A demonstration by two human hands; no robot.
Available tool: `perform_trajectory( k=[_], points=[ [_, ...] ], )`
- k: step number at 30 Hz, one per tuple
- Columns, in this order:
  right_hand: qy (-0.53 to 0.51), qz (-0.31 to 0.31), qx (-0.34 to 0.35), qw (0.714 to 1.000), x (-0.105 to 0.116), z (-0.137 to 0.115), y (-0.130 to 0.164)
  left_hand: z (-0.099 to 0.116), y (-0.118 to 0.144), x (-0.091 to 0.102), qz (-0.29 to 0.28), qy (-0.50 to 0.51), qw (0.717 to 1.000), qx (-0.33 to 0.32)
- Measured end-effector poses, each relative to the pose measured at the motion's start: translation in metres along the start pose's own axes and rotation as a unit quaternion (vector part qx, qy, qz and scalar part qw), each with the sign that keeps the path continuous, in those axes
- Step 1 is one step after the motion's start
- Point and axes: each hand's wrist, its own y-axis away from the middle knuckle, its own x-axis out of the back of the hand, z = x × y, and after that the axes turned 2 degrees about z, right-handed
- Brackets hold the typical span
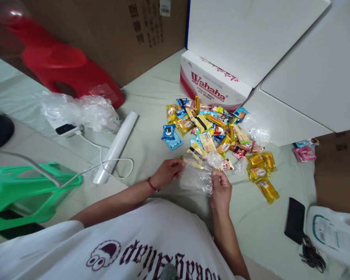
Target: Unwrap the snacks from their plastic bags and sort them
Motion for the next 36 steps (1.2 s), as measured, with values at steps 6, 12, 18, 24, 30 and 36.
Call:
perform_trajectory(
  k=[6,12,18,24,30,36],
  points=[
    [-0.019,0.069,0.047,0.996,0.018,-0.005,-0.005,0.017,0.014,0.02,0.045,0.058,0.997,0.018],
    [0.063,0.025,0.136,0.988,0.005,-0.011,0.012,0.044,0.035,-0.022,-0.085,0.005,0.996,-0.03],
    [0.155,-0.195,0.208,0.946,0.004,-0.015,0.023,0.048,0.015,-0.054,-0.111,0.025,0.993,-0.003],
    [-0.001,-0.138,0.076,0.988,0.022,-0.015,0.017,0.034,0.009,-0.043,-0.073,0.086,0.993,-0.023],
    [-0.079,-0.14,0.045,0.986,0.027,-0.02,0.012,0.025,0.016,-0.037,-0.077,0.173,0.981,0.029],
    [-0.072,-0.157,0.048,0.984,0.035,-0.034,0.01,0.027,0.013,-0.027,-0.062,0.159,0.985,0.007]
  ],
)
